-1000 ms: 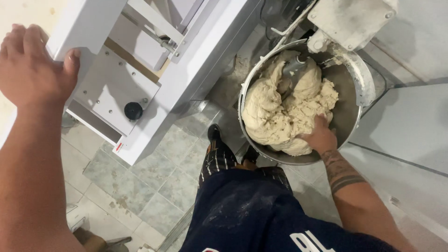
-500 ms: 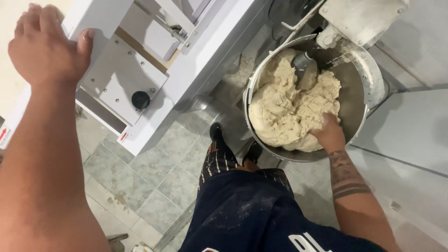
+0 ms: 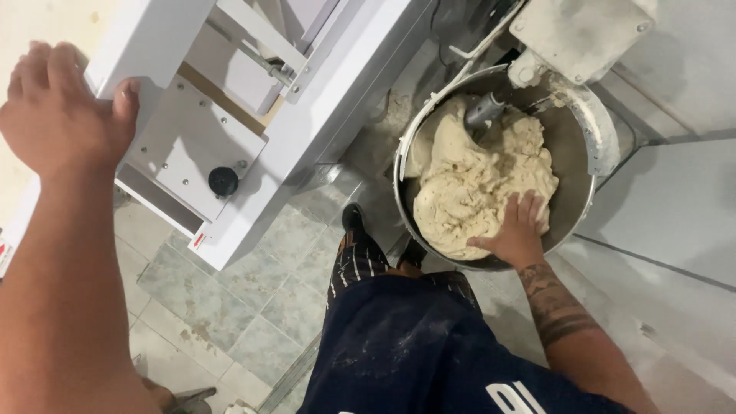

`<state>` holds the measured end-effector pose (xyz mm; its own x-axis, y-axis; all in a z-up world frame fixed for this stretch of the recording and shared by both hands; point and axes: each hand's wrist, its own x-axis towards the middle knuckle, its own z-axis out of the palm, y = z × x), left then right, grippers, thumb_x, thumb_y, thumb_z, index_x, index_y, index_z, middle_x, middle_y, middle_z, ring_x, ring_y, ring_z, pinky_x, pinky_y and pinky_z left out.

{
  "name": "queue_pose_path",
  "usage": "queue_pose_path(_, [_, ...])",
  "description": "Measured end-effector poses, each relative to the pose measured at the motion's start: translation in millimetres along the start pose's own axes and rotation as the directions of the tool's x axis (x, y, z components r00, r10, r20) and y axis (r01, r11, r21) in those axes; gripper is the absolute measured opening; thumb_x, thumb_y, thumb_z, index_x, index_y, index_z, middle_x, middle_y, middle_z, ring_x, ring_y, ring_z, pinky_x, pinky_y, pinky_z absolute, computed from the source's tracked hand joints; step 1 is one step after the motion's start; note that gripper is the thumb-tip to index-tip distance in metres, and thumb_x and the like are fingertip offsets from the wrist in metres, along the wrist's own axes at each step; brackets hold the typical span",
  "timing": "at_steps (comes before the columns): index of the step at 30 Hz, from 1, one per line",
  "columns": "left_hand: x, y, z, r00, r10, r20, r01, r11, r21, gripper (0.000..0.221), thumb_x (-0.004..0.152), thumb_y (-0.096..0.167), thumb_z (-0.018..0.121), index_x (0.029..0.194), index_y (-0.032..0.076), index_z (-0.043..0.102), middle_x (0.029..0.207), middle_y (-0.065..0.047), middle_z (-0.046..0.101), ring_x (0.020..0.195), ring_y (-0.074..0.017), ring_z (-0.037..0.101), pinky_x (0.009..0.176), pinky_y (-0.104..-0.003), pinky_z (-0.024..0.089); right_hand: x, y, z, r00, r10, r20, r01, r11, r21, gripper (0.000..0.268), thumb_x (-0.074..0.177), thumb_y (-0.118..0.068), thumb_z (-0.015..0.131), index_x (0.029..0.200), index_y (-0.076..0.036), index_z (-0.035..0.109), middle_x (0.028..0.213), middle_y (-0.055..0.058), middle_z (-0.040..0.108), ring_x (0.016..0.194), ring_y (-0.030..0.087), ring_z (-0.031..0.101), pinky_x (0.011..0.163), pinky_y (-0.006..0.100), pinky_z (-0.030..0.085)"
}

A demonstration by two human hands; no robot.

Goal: Kneading dough in an industrial mixer bowl and then carrying baking trays to a workstation

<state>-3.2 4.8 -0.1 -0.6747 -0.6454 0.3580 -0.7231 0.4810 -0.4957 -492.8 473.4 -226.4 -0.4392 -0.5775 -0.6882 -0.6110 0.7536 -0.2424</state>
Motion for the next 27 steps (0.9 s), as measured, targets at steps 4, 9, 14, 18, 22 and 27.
queue_pose_path(4, [11.3, 8.4, -16.6, 0.966, -0.100, 0.239, 0.119, 0.991, -0.068, 0.050, 0.114, 0.055, 0.080, 0.126, 0.008, 0.066, 0.147, -0.022, 0.069, 0.134, -0.0363, 0.058, 0.087, -0.047, 0.051, 15.0, 10.3, -11.2, 0.999, -0.041, 0.035, 0.046, 0.989, -0.140, 0.155, 0.057, -0.074, 0.085, 0.165, -0.009, -0.004, 0.171, 0.018, -0.022, 0.158, 0.038, -0.020, 0.123, 0.065, 0.004])
queue_pose_path(9, [3.5, 2.1, -7.3, 0.995, 0.050, -0.087, -0.060, 0.992, -0.110, 0.060, 0.131, 0.059, 0.048, 0.124, 0.003, 0.066, 0.131, -0.019, 0.071, 0.108, -0.0350, 0.067, 0.081, -0.042, 0.051, 44.8, 37.7, 8.8, 0.998, -0.060, -0.028, 0.050, 0.956, -0.289, 0.137, 0.060, -0.066, 0.090, 0.161, -0.005, 0.020, 0.172, 0.021, -0.021, 0.158, 0.042, -0.018, 0.120, 0.071, 0.012])
queue_pose_path(14, [5.1, 6.0, -8.6, 1.000, 0.004, -0.019, -0.008, 0.972, -0.234, 0.060, 0.133, 0.060, 0.051, 0.118, 0.002, 0.060, 0.129, -0.017, 0.062, 0.098, -0.0345, 0.061, 0.069, -0.042, 0.046, 70.7, 39.3, 23.6, 0.986, -0.073, -0.150, 0.002, 0.904, -0.427, 0.124, 0.057, -0.059, 0.094, 0.155, -0.008, 0.039, 0.173, 0.026, -0.011, 0.157, 0.049, -0.011, 0.114, 0.077, 0.020])
queue_pose_path(18, [0.7, 4.9, -2.7, 1.000, -0.026, 0.005, 0.026, 0.955, -0.296, 0.067, 0.131, 0.065, 0.044, 0.117, 0.000, 0.056, 0.116, -0.013, 0.053, 0.083, -0.0303, 0.052, 0.059, -0.041, 0.038, 80.3, 54.9, 36.2, 0.986, -0.042, -0.161, -0.074, 0.758, -0.648, 0.092, 0.074, -0.054, 0.076, 0.153, -0.014, 0.049, 0.176, 0.019, -0.020, 0.159, 0.046, -0.014, 0.114, 0.072, 0.022])
queue_pose_path(22, [-0.6, 0.8, -1.0, 0.996, 0.027, -0.080, -0.049, 0.954, -0.296, 0.065, 0.133, 0.060, 0.044, 0.119, -0.001, 0.059, 0.116, -0.014, 0.054, 0.083, -0.0306, 0.052, 0.064, -0.042, 0.038, 74.2, 53.9, 32.5, 0.972, 0.001, -0.234, -0.171, 0.686, -0.707, 0.042, 0.095, -0.043, 0.060, 0.128, -0.020, 0.074, 0.181, 0.015, -0.012, 0.163, 0.040, -0.006, 0.111, 0.070, 0.030])
queue_pose_path(27, [-9.1, -5.0, 13.3, 0.991, -0.003, -0.131, -0.006, 0.998, -0.068, 0.062, 0.135, 0.069, 0.054, 0.121, 0.009, 0.065, 0.110, -0.008, 0.061, 0.084, -0.0270, 0.061, 0.057, -0.038, 0.043, 78.5, 82.3, 41.1, 0.898, -0.258, -0.355, -0.007, 0.800, -0.600, 0.067, 0.076, -0.035, 0.077, 0.137, -0.011, 0.066, 0.181, 0.013, 0.000, 0.162, 0.041, 0.003, 0.107, 0.074, 0.033])
